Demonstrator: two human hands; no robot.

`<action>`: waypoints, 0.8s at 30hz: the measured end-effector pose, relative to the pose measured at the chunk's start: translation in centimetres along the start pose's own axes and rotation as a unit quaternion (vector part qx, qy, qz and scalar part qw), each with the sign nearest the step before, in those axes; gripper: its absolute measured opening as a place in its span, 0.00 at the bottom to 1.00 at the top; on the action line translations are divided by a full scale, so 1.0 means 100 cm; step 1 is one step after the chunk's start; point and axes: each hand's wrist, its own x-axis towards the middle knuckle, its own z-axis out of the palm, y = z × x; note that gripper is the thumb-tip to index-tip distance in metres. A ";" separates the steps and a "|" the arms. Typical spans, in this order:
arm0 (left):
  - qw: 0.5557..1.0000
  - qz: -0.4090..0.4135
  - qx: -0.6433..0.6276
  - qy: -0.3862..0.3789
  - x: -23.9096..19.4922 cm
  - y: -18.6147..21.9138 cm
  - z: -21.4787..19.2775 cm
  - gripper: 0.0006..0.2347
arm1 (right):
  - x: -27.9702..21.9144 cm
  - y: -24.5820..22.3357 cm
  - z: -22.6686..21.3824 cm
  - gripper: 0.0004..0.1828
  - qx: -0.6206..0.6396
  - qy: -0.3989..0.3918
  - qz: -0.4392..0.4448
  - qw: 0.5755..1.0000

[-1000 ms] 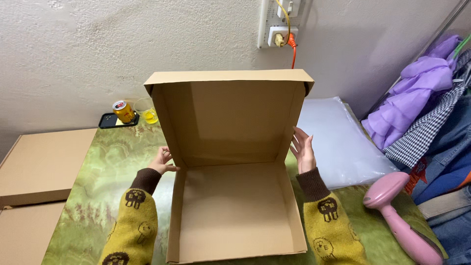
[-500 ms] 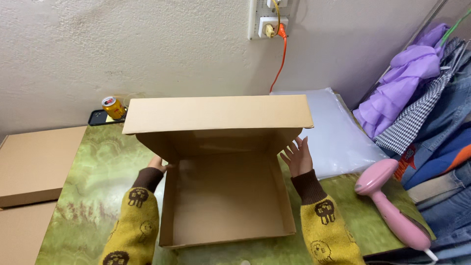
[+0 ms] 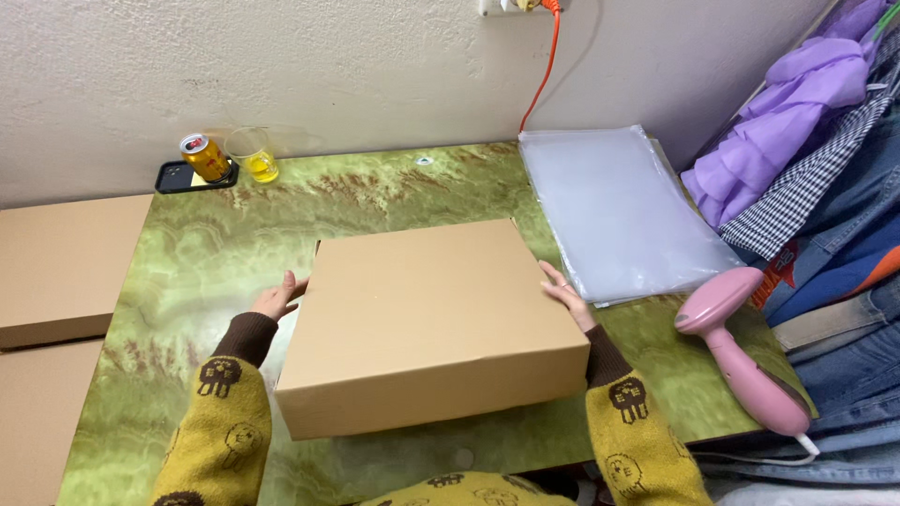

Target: The person opens a cardboard box on a table, removes a plastic-wrapped orange t-shirt, and places it on a hanger. The person also handles a clear plastic bag and moves the box on the table.

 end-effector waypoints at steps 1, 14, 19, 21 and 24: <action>1.000 -0.001 0.000 -0.001 0.004 -0.003 0.001 0.29 | 0.008 0.013 -0.012 0.32 0.000 0.002 0.001 1.000; 0.996 0.044 -0.073 0.041 -0.006 0.034 0.046 0.24 | 0.048 0.062 -0.051 0.36 -0.191 0.006 -0.087 0.978; 0.997 0.049 0.015 0.050 0.007 0.025 0.043 0.25 | 0.074 0.054 -0.041 0.32 -0.233 -0.009 -0.115 0.966; 0.997 0.040 0.030 0.057 0.005 0.030 0.046 0.23 | 0.086 0.052 -0.037 0.30 -0.230 -0.008 -0.128 0.965; 0.996 0.046 0.037 0.064 0.016 0.028 0.043 0.22 | 0.098 0.046 -0.031 0.29 -0.233 -0.009 -0.123 0.965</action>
